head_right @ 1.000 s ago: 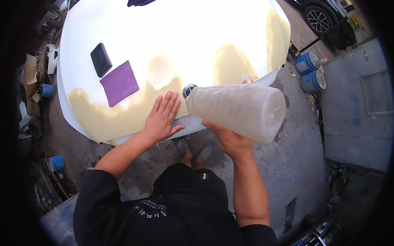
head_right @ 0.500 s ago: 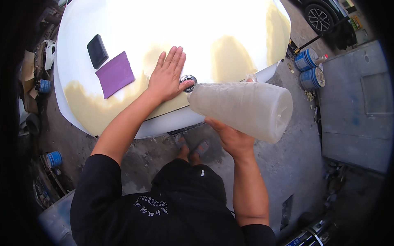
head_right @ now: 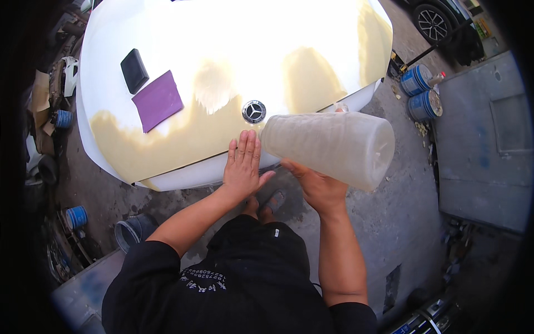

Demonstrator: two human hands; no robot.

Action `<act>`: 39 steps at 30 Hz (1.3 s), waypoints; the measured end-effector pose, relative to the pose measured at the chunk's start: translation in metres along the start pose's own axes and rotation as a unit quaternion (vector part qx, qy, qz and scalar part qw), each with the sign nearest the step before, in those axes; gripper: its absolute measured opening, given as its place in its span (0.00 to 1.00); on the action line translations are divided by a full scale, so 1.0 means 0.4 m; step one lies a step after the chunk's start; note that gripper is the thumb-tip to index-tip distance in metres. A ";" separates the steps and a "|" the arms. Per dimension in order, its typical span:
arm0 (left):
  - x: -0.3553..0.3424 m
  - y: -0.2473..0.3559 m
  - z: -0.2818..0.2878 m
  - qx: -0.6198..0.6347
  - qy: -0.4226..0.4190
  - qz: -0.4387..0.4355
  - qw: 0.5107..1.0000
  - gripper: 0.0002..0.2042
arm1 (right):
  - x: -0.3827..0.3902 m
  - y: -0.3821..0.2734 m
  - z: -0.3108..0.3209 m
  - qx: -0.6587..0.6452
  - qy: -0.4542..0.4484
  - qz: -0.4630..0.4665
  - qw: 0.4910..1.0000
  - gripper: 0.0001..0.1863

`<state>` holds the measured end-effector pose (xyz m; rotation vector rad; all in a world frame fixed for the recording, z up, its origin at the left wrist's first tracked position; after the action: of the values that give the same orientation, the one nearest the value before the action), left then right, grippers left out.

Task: The person pours liquid from a plastic bottle onto a white car hood and uses a sanding block to rub the surface. They repeatedly wet the area and sand it, occasionally touching the hood with their hand to check the surface.

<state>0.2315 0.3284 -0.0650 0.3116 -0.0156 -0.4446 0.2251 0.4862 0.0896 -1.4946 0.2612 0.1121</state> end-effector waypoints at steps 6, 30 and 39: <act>-0.078 -0.083 0.068 -0.009 0.051 0.079 0.996 0.48 | 0.010 0.006 0.030 0.022 0.010 -0.006 1.000 0.56; 0.040 0.040 0.104 0.078 0.029 -0.035 0.996 0.38 | 0.045 0.024 0.058 -0.017 0.014 -0.072 0.997 0.52; -0.038 -0.429 0.422 -0.128 0.123 0.113 0.978 0.44 | 0.028 0.015 0.057 -0.009 0.035 -0.036 0.999 0.56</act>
<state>0.1318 0.1384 0.0451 0.1074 0.2436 -0.1764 0.2367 0.5082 0.0823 -1.5259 0.2642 0.0046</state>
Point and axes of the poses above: each hand's wrist, its own x-axis away from the middle knuckle, its own z-axis out of the back of the hand, y = z × x, the point moved 8 cm from there along -x, towards the middle knuckle, and after that the axes turned 6 degrees about x, right-handed, at the moved point
